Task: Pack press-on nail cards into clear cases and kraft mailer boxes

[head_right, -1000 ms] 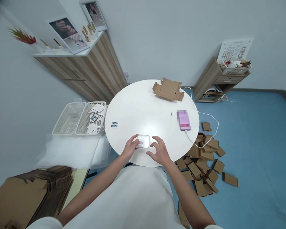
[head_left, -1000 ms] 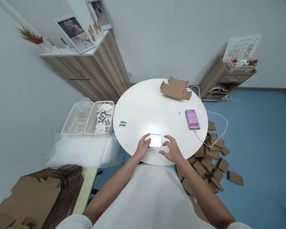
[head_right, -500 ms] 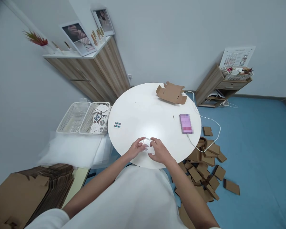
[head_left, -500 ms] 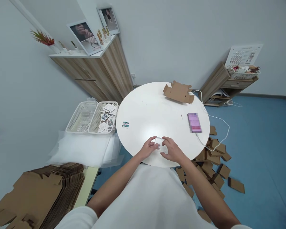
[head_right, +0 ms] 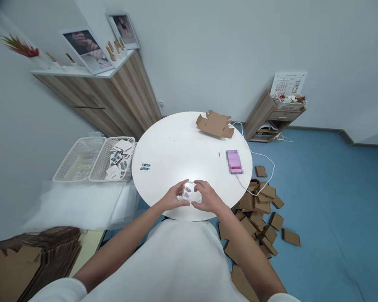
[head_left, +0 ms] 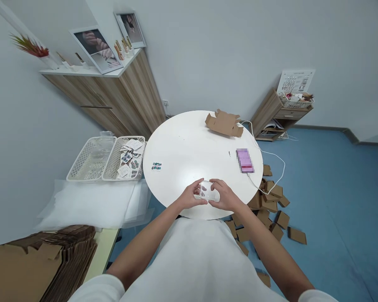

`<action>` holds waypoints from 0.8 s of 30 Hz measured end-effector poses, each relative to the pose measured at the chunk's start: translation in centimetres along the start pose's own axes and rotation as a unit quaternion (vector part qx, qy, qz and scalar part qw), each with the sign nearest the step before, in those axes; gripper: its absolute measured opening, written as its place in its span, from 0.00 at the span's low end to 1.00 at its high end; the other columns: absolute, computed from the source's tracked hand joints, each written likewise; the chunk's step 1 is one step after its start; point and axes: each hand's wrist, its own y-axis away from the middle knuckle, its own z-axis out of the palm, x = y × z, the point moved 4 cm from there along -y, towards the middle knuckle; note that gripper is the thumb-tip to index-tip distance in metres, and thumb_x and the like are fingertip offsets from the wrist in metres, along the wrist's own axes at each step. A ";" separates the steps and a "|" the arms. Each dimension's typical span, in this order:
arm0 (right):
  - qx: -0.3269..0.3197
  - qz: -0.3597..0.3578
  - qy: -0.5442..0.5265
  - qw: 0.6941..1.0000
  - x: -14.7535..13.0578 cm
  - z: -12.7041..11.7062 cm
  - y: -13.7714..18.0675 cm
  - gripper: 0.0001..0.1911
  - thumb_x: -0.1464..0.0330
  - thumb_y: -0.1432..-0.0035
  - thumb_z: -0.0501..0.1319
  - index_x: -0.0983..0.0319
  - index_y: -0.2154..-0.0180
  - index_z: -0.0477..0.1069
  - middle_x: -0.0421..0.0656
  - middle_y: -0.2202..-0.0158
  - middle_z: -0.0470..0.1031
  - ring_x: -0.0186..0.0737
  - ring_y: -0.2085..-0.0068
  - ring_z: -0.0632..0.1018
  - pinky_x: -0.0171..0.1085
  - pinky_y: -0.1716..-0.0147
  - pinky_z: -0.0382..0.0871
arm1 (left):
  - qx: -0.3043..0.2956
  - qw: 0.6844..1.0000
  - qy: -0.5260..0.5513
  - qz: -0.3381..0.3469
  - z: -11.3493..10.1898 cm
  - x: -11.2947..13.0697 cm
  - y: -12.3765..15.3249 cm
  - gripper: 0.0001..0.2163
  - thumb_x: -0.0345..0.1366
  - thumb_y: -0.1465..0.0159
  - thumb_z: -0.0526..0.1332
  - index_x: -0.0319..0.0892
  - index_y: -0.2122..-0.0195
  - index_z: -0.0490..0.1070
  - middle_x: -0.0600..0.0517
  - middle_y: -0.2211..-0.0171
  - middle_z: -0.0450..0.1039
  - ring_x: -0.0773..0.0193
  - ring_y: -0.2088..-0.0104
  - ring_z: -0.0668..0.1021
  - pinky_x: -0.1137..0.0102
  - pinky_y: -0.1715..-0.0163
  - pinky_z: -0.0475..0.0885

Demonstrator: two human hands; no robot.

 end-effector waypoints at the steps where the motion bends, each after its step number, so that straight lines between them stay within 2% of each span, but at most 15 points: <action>1: 0.001 0.000 0.000 1.000 0.0 -0.1 0.0 0.18 0.64 0.58 0.62 0.59 0.64 0.61 0.50 0.50 0.63 0.48 0.49 0.65 0.46 0.56 0.63 | 0.000 1.000 0.009 -0.001 0.1 0.1 0.0 0.40 0.35 0.57 0.68 0.47 0.43 0.52 0.47 0.59 0.67 0.64 0.64 0.73 0.64 0.61 0.68; 13: -0.021 0.012 -0.025 0.999 0.5 -0.7 -1.1 0.21 0.62 0.60 0.64 0.58 0.62 0.63 0.47 0.50 0.65 0.47 0.49 0.66 0.46 0.56 0.63 | 0.032 0.992 0.119 -0.030 0.2 -0.8 -0.2 0.40 0.33 0.57 0.69 0.44 0.44 0.53 0.47 0.64 0.70 0.63 0.64 0.74 0.64 0.62 0.69; 21: -0.022 0.004 -0.054 0.998 0.9 -0.3 -1.5 0.20 0.62 0.61 0.65 0.58 0.63 0.65 0.47 0.51 0.67 0.48 0.51 0.68 0.47 0.56 0.63 | 0.062 0.987 0.143 -0.044 0.2 -1.5 0.2 0.40 0.33 0.59 0.70 0.44 0.44 0.54 0.48 0.65 0.70 0.62 0.64 0.74 0.64 0.63 0.69; 24: -0.025 0.019 -0.103 0.994 1.1 -0.1 -1.3 0.18 0.63 0.59 0.63 0.59 0.63 0.65 0.47 0.53 0.68 0.47 0.52 0.69 0.46 0.57 0.65 | 0.061 0.987 0.139 -0.051 0.4 -2.1 0.5 0.40 0.32 0.59 0.70 0.44 0.45 0.55 0.48 0.65 0.70 0.64 0.66 0.75 0.64 0.63 0.70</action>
